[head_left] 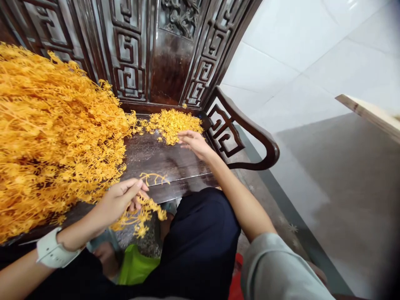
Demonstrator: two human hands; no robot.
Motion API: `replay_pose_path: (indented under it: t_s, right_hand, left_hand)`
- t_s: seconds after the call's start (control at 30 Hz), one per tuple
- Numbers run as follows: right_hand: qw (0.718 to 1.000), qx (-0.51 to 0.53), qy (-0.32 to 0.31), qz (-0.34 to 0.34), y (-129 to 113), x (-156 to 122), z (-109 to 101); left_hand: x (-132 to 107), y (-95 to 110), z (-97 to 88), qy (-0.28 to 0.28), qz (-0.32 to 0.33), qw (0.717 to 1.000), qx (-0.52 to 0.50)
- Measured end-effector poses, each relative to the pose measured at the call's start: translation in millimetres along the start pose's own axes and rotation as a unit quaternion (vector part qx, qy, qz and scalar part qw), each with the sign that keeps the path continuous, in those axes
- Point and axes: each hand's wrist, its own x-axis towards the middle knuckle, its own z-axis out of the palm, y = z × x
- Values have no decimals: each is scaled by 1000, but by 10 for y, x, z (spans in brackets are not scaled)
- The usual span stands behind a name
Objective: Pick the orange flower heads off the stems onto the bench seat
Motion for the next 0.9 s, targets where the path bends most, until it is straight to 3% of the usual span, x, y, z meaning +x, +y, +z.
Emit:
replay_pose_path:
  t_s: [0.1, 0.27, 0.4, 0.47, 0.53, 0.7, 0.9]
  right_hand:
    - [995, -41, -67, -56, 24, -109, 152]
    - [966, -91, -126, -206, -210, -391, 388]
    - [935, -155, -211, -238, -332, -654, 637]
    - [919, -180, -236, -260, -330, -708, 743]
    - [919, -168, -238, -268, -313, -702, 809]
    - [950, -61, -207, -227, -275, -527, 861]
    - [974, -23, -131, -183, -237, -302, 998]
  left_hand:
    - [23, 57, -30, 40, -13, 996, -84]
    - [77, 198, -91, 71, 7, 961, -266]
    - [101, 274, -87, 67, 21, 941, -331]
    - [87, 300, -76, 59, 20, 945, -322]
    - [60, 322, -71, 48, 11, 960, -277]
    - [10, 352, -85, 12, 5, 985, -174]
    - [64, 385, -122, 71, 15, 980, -186]
